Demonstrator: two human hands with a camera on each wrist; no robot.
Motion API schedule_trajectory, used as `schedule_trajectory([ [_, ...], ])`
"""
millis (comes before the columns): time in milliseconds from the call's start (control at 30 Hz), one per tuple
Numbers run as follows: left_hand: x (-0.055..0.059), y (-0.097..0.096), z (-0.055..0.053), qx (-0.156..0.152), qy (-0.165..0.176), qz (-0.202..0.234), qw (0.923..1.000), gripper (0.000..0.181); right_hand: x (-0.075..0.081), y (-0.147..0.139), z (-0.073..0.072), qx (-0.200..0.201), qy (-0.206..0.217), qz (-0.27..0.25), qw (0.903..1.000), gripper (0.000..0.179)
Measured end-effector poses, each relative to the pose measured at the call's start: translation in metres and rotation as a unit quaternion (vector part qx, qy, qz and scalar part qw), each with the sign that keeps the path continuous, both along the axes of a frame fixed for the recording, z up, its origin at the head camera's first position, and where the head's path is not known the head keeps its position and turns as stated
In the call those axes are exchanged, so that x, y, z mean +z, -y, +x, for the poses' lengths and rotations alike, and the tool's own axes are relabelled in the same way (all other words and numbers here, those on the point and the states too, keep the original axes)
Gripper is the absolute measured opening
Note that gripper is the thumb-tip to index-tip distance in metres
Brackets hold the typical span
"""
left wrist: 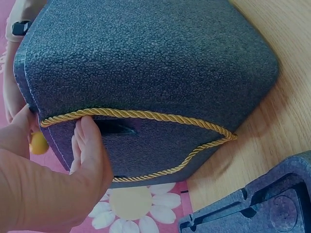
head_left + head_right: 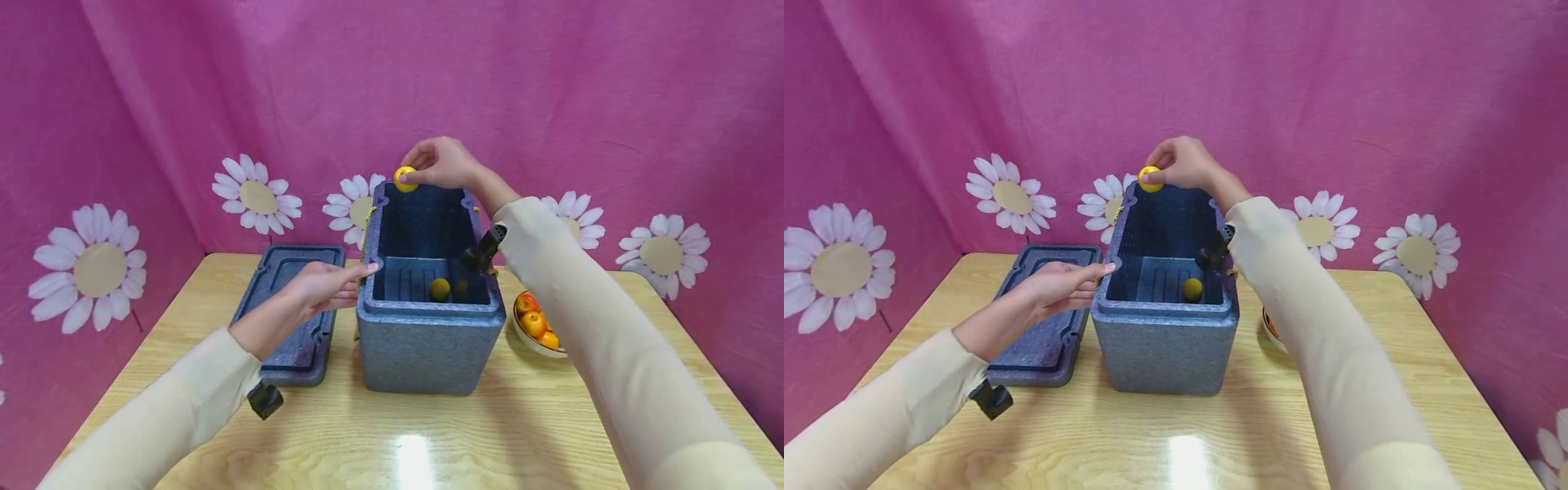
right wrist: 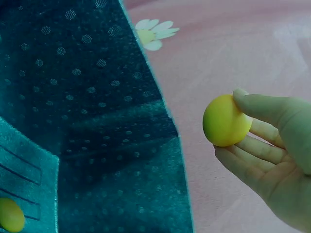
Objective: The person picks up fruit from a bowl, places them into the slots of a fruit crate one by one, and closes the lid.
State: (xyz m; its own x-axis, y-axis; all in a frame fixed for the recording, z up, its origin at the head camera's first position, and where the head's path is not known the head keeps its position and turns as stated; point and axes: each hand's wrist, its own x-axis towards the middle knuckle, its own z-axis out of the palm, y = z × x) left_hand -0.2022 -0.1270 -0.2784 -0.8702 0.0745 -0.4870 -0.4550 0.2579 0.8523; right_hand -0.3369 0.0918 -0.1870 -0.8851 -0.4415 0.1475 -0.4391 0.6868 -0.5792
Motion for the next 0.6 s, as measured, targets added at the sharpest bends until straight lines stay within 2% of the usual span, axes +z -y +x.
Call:
schedule_trajectory([
  [300,0.0,-0.005,0.003,0.006,0.0,-0.013,0.9999,0.087,-0.015,-0.001,-0.008,-0.012,0.038,0.014,0.9991,0.037],
  [600,0.003,-0.009,0.002,0.008,0.004,-0.01,0.9999,0.086,-0.027,-0.008,-0.009,-0.006,0.048,0.078,0.9958,0.034],
])
